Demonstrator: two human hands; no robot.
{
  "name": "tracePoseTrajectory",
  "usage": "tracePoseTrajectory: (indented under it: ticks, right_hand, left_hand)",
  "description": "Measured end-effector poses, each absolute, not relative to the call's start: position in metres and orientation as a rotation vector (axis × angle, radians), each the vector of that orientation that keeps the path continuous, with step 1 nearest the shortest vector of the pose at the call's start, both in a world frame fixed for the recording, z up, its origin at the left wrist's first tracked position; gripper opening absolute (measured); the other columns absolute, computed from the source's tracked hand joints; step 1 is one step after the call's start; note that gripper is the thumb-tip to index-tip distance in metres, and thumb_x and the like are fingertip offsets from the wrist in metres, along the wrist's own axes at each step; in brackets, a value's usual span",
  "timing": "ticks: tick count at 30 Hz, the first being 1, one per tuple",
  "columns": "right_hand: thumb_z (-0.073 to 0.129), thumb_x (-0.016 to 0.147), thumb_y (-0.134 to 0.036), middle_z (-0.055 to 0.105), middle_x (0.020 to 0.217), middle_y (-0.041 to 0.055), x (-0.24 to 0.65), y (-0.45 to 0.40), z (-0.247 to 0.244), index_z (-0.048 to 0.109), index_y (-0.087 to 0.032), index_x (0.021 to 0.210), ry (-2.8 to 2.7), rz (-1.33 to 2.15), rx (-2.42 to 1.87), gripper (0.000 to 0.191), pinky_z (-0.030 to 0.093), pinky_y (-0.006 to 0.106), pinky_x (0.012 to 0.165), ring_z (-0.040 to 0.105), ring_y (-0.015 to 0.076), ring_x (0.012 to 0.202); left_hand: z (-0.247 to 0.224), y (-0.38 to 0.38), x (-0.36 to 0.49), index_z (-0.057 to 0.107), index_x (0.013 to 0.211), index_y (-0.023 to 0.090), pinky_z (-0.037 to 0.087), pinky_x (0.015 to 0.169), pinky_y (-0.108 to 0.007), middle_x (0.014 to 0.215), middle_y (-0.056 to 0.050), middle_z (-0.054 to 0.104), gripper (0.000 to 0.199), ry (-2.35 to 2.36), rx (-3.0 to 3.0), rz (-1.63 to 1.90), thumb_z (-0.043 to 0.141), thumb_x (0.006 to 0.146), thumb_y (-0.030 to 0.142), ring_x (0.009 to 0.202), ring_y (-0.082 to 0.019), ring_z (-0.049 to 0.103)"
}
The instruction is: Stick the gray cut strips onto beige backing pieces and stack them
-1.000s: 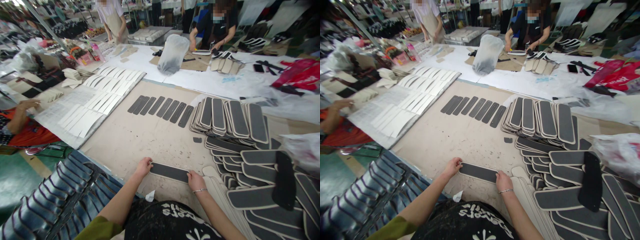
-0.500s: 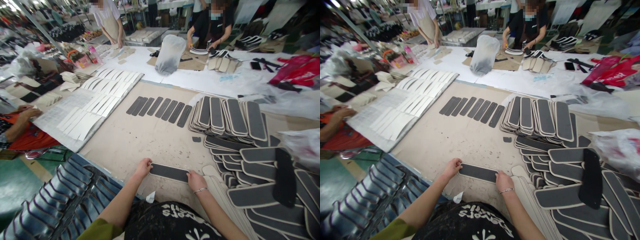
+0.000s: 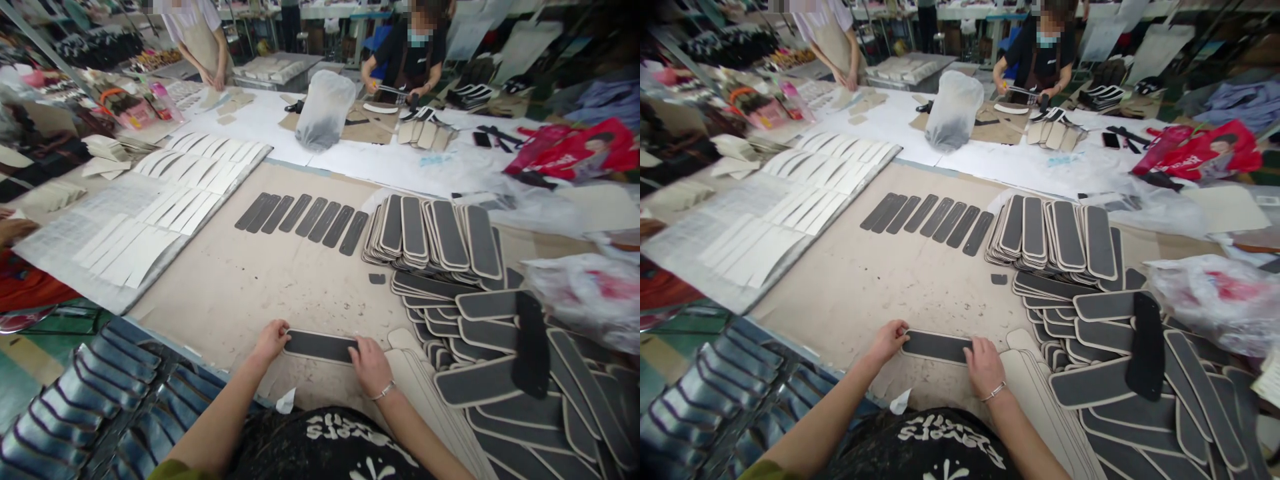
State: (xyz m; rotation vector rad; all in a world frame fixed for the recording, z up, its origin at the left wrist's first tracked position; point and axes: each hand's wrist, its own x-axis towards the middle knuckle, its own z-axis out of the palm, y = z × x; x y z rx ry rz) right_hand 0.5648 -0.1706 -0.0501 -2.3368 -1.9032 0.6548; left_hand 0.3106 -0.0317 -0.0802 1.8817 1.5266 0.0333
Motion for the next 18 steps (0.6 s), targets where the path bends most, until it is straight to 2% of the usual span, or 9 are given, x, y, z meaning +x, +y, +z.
tracePoseTrajectory:
  ticks: [3,6,11,14,18]
  right_hand:
    - [0.042,0.085,-0.037,0.037,0.137,0.0097,0.528,-0.162,-0.057,0.030,-0.015,0.134,-2.183,0.666,-1.805,0.055,0.023,0.037,0.105,0.028,0.0215,0.127]
    - [0.046,0.082,-0.046,0.019,0.146,0.0090,0.505,-0.153,-0.071,0.019,-0.014,0.139,-2.352,0.698,-1.459,0.071,0.013,0.041,0.109,0.011,0.0232,0.133]
    - [0.047,0.080,-0.046,0.015,0.146,0.0089,0.533,-0.164,-0.091,0.018,-0.014,0.139,-2.410,0.698,-1.578,0.073,0.010,0.042,0.109,0.009,0.0217,0.134]
    - [0.047,0.080,-0.042,0.014,0.146,0.0101,0.566,-0.187,-0.099,0.016,-0.012,0.139,-2.363,0.558,-1.779,0.073,0.013,0.043,0.108,0.009,0.0228,0.134]
    - [0.043,0.081,-0.046,0.018,0.145,0.0114,0.591,-0.210,-0.114,0.018,-0.011,0.139,-2.329,0.372,-1.861,0.072,0.016,0.046,0.106,0.012,0.0249,0.133]
  left_hand:
    - [-0.082,-0.032,0.312,0.057,0.084,0.017,0.036,0.063,-0.021,0.067,0.004,0.049,0.020,1.526,1.897,0.029,0.061,0.066,0.011,0.067,-0.011,0.048]
    - [-0.081,-0.032,0.313,0.056,0.084,0.017,0.036,0.063,-0.021,0.066,0.004,0.048,0.020,1.519,1.919,0.014,0.061,0.066,0.011,0.066,-0.010,0.048]
    - [-0.079,-0.030,0.312,0.056,0.084,0.017,0.037,0.064,-0.021,0.067,0.004,0.049,0.020,1.496,1.937,0.005,0.061,0.066,0.010,0.067,-0.010,0.048]
    - [-0.077,-0.030,0.313,0.057,0.083,0.017,0.038,0.063,-0.021,0.066,0.004,0.050,0.020,1.511,1.919,0.018,0.062,0.065,0.010,0.067,-0.011,0.049]
    - [-0.076,-0.031,0.315,0.058,0.080,0.017,0.040,0.063,-0.021,0.064,0.004,0.051,0.019,1.564,1.894,0.035,0.065,0.063,0.012,0.066,-0.010,0.051]
